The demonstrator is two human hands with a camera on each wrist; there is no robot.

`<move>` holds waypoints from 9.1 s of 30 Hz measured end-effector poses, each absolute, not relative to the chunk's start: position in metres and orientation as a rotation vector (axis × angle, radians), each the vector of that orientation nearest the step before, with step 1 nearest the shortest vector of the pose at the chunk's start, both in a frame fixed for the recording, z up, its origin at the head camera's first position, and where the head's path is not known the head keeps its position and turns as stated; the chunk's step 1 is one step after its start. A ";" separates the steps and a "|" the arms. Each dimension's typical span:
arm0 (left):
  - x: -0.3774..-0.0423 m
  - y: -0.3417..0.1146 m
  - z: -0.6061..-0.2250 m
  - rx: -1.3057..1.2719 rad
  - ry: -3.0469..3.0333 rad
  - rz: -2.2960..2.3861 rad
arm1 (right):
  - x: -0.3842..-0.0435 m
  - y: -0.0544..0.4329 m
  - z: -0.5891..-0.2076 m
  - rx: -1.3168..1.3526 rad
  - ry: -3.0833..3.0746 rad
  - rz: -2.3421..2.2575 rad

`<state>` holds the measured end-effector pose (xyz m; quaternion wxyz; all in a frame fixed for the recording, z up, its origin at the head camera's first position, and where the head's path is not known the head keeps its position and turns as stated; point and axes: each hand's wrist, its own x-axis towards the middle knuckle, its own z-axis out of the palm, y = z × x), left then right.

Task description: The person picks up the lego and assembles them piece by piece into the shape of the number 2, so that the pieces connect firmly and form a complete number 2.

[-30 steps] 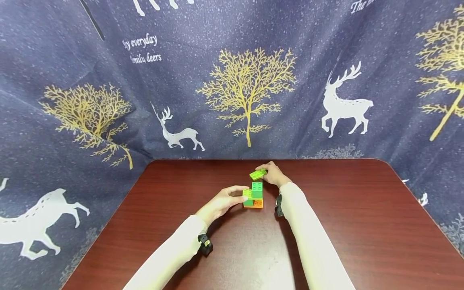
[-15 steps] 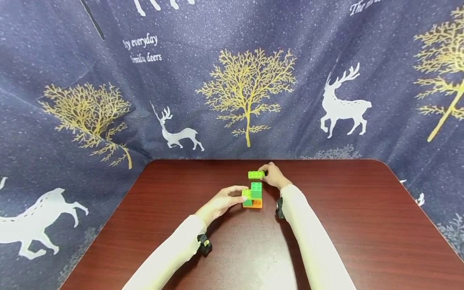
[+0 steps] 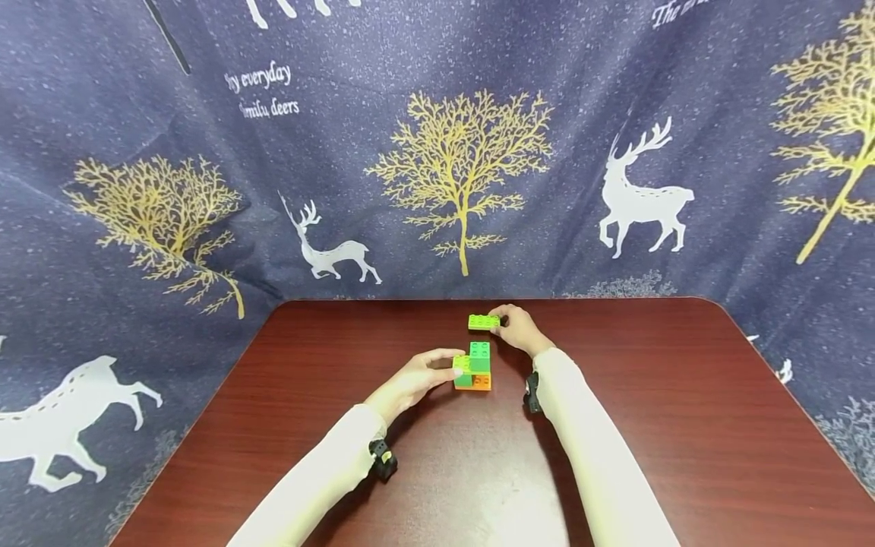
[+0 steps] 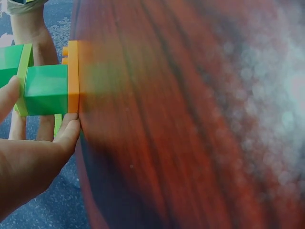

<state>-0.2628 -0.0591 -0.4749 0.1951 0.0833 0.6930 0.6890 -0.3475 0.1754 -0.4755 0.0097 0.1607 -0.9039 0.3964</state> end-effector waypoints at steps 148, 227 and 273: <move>-0.261 -0.060 -0.478 0.241 1.947 1.946 | -0.232 0.167 -0.407 1.073 -2.306 1.300; -0.258 -0.060 -0.474 0.275 2.162 1.835 | -0.226 0.165 -0.403 0.997 -2.407 1.297; -0.262 -0.060 -0.454 0.426 2.469 1.601 | -0.243 0.171 -0.438 0.673 -2.408 1.641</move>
